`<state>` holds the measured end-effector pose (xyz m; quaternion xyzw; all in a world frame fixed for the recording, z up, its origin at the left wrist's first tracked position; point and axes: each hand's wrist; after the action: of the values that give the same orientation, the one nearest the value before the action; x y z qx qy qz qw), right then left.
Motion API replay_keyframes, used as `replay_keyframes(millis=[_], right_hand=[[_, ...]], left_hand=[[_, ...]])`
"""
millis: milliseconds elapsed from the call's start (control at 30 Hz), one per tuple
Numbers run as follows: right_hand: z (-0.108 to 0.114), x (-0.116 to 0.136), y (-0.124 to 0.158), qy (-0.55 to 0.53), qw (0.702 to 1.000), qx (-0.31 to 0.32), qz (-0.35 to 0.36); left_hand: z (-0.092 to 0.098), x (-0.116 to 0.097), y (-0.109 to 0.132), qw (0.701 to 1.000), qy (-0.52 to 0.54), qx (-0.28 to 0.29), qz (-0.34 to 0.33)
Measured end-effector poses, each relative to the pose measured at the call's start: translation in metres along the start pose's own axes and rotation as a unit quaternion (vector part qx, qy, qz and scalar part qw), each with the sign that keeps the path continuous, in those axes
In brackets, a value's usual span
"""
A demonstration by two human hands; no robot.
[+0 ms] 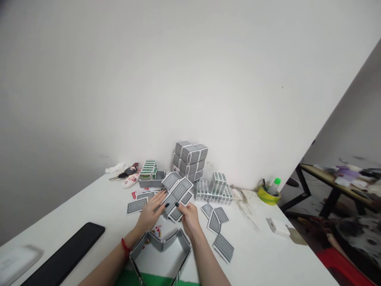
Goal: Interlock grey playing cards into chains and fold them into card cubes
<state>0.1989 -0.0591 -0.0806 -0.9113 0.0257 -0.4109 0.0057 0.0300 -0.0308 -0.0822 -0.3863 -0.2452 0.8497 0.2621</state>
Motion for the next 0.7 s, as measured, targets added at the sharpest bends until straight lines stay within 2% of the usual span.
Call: replay_keyframes(millis=[100, 200, 267, 400, 567, 700], right_hand=[[-0.003, 0.001, 0.002, -0.001, 1.0, 0.007, -0.004], [-0.005, 0.002, 0.003, 0.003, 1.0, 0.013, -0.004], [-0.005, 0.001, 0.003, 0.009, 1.0, 0.011, 0.0], [-0.003, -0.001, 0.0, 0.024, 1.0, 0.006, -0.001], [-0.003, -0.002, -0.002, 0.025, 1.0, 0.009, -0.008], [-0.006, 0.002, 0.0, 0.009, 1.0, 0.018, -0.018]], left_hand=[[0.0, -0.005, 0.0, 0.99, 0.099, 0.036, 0.093], [0.002, -0.013, -0.002, 0.959, 0.214, 0.038, 0.183], [0.004, -0.018, -0.005, 0.934, 0.281, 0.034, 0.217], [0.008, -0.026, -0.008, 0.903, 0.346, 0.036, 0.25], [0.011, -0.024, -0.008, 0.891, 0.36, 0.066, 0.269], [0.012, -0.021, -0.01, 0.879, 0.397, 0.076, 0.252]])
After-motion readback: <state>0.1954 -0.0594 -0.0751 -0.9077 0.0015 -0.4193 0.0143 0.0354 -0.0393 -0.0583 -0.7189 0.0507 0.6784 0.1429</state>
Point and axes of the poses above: each hand's wrist, its own y-axis away from the middle knuckle, its own z-axis out of the back of the hand, x = y × z, and after that the axes turned 7 degrees about -y, right-handed
